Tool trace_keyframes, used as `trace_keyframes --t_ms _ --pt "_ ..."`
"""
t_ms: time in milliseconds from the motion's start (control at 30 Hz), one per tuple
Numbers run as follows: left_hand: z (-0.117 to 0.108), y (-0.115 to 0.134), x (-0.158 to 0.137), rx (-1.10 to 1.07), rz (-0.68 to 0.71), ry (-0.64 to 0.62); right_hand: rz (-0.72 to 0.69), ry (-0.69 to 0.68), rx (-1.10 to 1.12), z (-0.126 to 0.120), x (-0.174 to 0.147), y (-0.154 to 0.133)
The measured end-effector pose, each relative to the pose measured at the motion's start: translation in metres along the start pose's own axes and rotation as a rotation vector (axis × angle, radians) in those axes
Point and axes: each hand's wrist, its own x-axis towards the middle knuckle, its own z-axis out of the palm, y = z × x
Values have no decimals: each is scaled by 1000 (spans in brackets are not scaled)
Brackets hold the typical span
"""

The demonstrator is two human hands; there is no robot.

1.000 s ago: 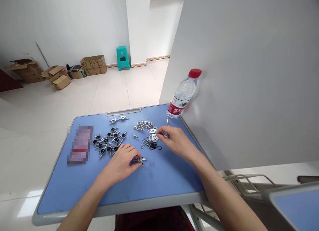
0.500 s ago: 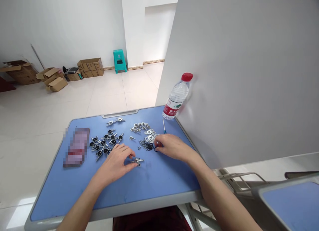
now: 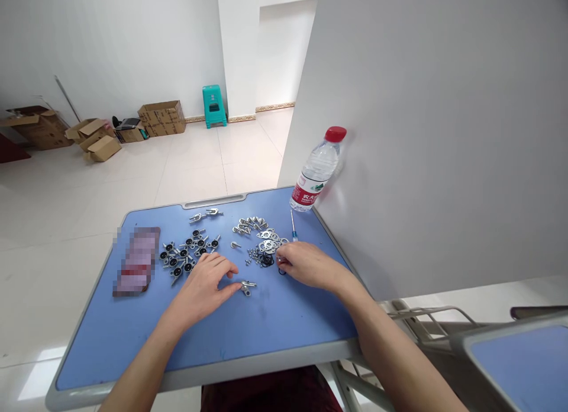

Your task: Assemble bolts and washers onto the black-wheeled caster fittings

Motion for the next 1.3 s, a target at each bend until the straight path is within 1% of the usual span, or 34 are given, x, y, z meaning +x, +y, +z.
trace_keyframes --t_ms 100,233,300,367,467,533,633,733,867,1067,1167,1300 --pt "1 -1 0 2 15 35 -21 8 -12 1 0 0" --pt "6 0 1 -13 43 119 -36 63 14 0 -2 -7" --pt "10 3 1 -37 66 155 -90 137 127 0 -3 -14" --pt "13 6 2 -59 78 180 -183 229 308 3 -4 -22" --pt "15 10 3 -82 74 191 -289 304 485 11 -6 -34" --pt "15 12 3 -102 75 190 -305 330 544 16 -6 -39" --pt "15 14 4 -131 92 188 -284 351 584 21 -5 -43" --pt "15 15 4 -143 103 198 -296 362 583 23 -5 -44" --pt "15 17 4 -142 77 224 -345 377 582 22 -5 -44" --pt "14 19 5 -117 65 208 -409 373 523 19 -6 -39" --pt "8 17 3 -119 49 135 -399 313 484 14 -6 -35" --pt "-1 10 -1 -75 -26 -7 -385 169 449 7 -7 -31"
